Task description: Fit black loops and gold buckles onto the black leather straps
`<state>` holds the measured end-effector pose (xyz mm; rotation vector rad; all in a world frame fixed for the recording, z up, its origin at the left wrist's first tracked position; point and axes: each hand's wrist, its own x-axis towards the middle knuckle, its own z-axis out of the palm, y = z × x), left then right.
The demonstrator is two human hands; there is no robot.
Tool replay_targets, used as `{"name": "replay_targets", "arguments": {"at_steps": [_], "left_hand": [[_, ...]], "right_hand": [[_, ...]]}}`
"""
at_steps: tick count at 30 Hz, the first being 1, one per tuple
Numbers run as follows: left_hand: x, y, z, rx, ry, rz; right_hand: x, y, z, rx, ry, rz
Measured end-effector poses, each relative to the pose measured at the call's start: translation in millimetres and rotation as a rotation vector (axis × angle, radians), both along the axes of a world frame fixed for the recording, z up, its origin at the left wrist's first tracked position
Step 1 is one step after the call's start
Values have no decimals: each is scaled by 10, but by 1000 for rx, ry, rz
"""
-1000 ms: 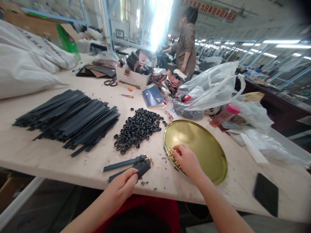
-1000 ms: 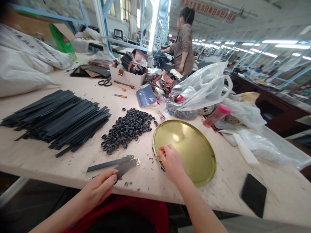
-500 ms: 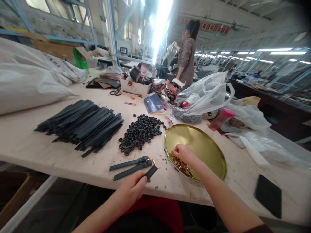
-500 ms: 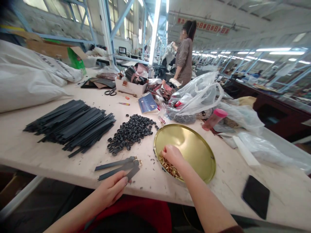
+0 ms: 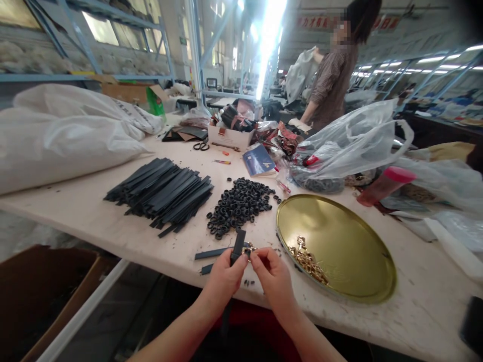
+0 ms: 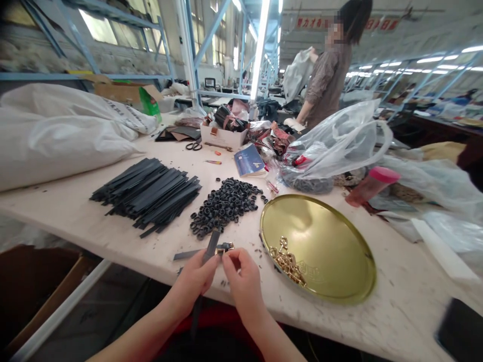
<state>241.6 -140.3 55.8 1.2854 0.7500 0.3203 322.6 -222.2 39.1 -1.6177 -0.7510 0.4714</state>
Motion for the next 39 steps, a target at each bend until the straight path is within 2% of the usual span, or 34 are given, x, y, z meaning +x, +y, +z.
{"name": "replay_targets", "arguments": {"at_steps": [2,4,6,9,12,15,18,21,23,26,30,32,34,39], "left_hand": [[-54,46,14,54,28,-40],[-89,92,27,61,74,-149],[-111,130,40,24,112,-302],[-135,170,50,-49,130,-452],[-159,197,34,-98,75,-464],[-186,216,9,-132,25,-450],[-218,234,-2,-218,-20,-400],[-265,253,-33,-252,-64,-325],[-311,258,-77,-180,-32,-298],[-389,241,-126,21,86,-313],[-450,187,-43,398,94,-396],[-453,163,31,519,56,-431],[-451,143,76,538,44,-453],[-466,99,23,380,83,-399]], "right_hand": [[47,-43,-12,-3,-250,57],[111,-80,-14,-15,-327,139],[165,-94,-17,-56,-199,200],[199,-78,-13,-100,178,272],[188,-47,16,-90,398,339],[149,-30,34,-93,415,363],[99,-35,17,-77,423,342],[61,-50,-6,-37,527,268],[47,-56,-9,34,678,181],[27,-52,-1,161,957,65],[-50,-42,-17,182,1136,-12],[-126,-49,-49,161,1131,2],[-215,-67,-95,133,1053,41],[-355,-134,-146,80,628,40]]}}
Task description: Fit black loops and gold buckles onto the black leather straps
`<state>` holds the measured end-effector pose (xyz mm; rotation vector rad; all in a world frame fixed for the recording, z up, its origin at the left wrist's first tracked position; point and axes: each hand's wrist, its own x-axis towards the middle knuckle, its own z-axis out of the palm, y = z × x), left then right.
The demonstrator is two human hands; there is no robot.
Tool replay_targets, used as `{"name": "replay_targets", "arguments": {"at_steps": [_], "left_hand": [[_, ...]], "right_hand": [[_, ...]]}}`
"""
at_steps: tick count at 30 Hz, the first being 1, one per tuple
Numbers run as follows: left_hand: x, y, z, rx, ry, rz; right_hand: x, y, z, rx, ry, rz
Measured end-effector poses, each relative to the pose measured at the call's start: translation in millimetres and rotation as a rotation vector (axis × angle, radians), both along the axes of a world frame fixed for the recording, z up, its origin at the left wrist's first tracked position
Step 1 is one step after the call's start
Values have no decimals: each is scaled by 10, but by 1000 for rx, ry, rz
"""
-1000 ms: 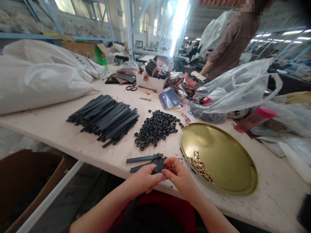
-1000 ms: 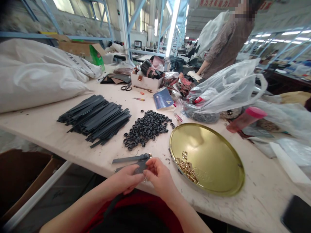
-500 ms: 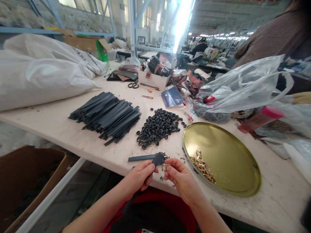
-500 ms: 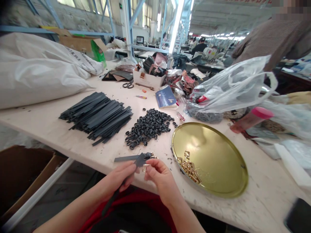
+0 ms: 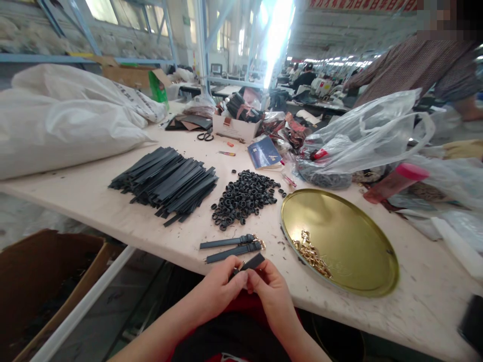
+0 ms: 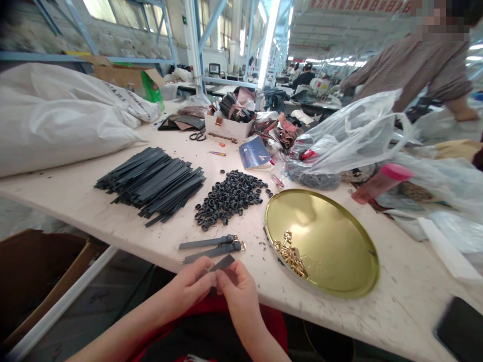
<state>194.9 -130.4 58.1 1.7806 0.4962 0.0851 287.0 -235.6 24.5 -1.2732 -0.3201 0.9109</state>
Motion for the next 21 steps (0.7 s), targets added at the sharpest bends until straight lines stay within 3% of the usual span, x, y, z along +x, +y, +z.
{"name": "replay_targets", "arguments": {"at_steps": [7,9,11,14,17,21], "left_hand": [[41,-67,-73,-379,36,37],[62,-96,-85,-421,25,74],[68,-126,-99,-404,27,108],[44,-157,-115,-233,27,160],[4,-162,-120,-32,25,172],[-9,-154,-134,12,41,131]], "right_hand": [[24,-16,98,-7,29,121],[20,-25,95,-55,-140,91],[22,-48,80,-113,-445,14],[58,-81,59,-151,-783,-30],[116,-75,66,-182,-649,92],[145,-39,92,-130,-299,243]]}}
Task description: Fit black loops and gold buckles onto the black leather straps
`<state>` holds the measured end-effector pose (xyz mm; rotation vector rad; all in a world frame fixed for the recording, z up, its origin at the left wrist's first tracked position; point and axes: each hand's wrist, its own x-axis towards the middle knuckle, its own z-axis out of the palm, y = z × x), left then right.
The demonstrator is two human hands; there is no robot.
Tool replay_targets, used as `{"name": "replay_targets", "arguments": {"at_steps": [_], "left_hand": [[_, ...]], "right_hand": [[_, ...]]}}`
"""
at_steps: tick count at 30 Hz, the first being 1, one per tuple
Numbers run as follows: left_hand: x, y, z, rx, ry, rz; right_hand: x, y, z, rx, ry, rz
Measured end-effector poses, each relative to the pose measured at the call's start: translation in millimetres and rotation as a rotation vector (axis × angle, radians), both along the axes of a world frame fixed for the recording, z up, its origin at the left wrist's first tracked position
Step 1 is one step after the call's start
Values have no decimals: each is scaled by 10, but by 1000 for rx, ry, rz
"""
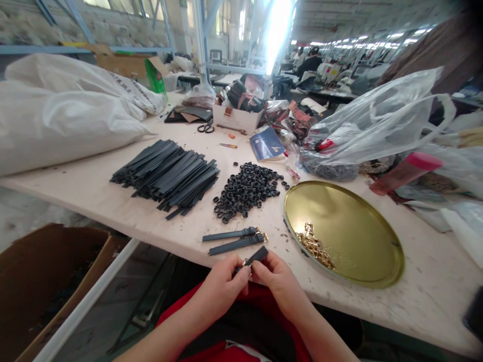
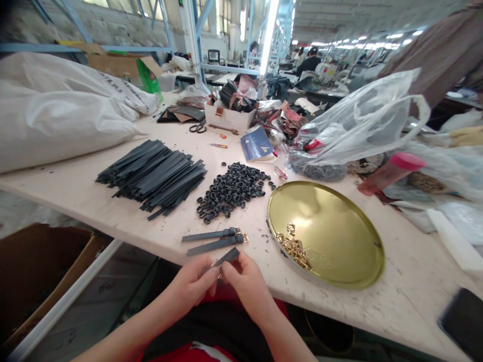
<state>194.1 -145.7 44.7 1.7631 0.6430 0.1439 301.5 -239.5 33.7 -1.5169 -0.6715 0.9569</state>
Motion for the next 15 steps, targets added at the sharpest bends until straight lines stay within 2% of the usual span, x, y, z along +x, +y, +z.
{"name": "replay_targets", "arguments": {"at_steps": [5,7,11,13,15], "left_hand": [[14,10,1,62,73,30],[14,31,51,85,102,-10],[33,121,145,19,100,-147],[64,183,127,-9,105,-131],[107,248,75,-99,89,-77]], "right_hand": [[-9,-19,-31,-7,-318,-120],[16,-29,-43,-26,-210,-78],[76,-13,-8,-32,213,48],[107,16,34,0,226,62],[173,67,78,26,123,110]]}}
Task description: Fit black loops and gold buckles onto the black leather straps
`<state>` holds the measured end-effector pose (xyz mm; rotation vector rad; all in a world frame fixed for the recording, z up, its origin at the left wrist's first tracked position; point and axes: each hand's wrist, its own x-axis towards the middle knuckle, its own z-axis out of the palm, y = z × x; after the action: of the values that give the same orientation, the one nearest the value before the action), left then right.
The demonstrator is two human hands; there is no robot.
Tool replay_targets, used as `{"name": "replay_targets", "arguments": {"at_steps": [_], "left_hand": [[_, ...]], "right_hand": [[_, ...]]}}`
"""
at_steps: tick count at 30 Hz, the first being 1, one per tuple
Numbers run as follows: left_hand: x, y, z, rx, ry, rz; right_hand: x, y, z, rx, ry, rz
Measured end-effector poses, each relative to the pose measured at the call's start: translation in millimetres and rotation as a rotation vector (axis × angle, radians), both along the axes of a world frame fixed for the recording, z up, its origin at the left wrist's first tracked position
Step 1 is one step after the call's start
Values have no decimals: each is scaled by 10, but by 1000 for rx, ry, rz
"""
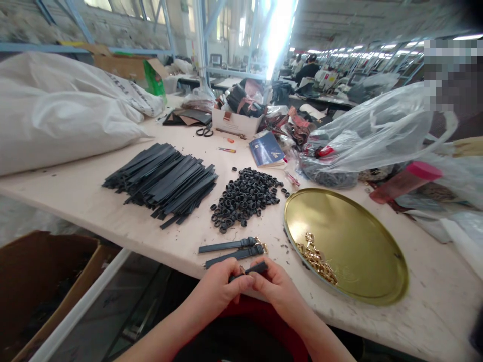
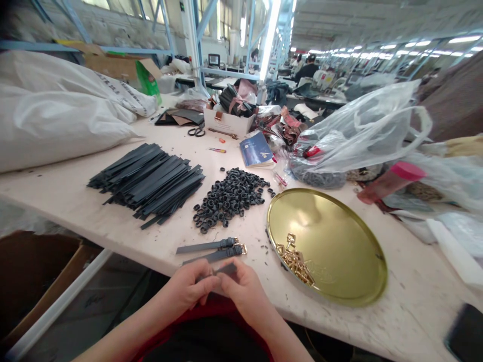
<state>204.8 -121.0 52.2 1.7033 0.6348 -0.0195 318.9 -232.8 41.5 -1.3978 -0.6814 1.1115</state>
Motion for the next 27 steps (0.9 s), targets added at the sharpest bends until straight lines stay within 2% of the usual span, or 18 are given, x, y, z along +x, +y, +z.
{"name": "replay_targets", "arguments": {"at_steps": [2,4,5,7,8,11,14,17,20,22,25,27], "left_hand": [[44,59,-47,-107,-55,41],[82,111,-64,-120,-99,46],[100,134,-62,-93,-97,38],[133,177,-49,-22,-60,30],[149,196,-44,8,-49,41],[182,245,-54,67,-45,83],[187,277,-81,87,-22,95],[191,293,-76,128,-7,116],[220,287,-25,209,-26,168],[244,261,18,266,-51,208],[262,180,61,327,-91,229],[251,109,69,356,-104,219]], "right_hand": [[139,91,27,4,-104,110],[361,241,19,-38,-260,123],[493,338,-1,-73,-373,61],[762,561,-70,-167,-696,-150],[881,675,-113,-192,-769,-206],[1107,945,-249,-232,-845,-263],[1143,1033,-343,-237,-841,-259],[1081,951,-347,-230,-780,-232],[955,767,-236,-222,-662,-175],[824,619,-121,-176,-409,-130],[582,421,26,-47,132,-96],[436,336,74,23,317,-105]]}}
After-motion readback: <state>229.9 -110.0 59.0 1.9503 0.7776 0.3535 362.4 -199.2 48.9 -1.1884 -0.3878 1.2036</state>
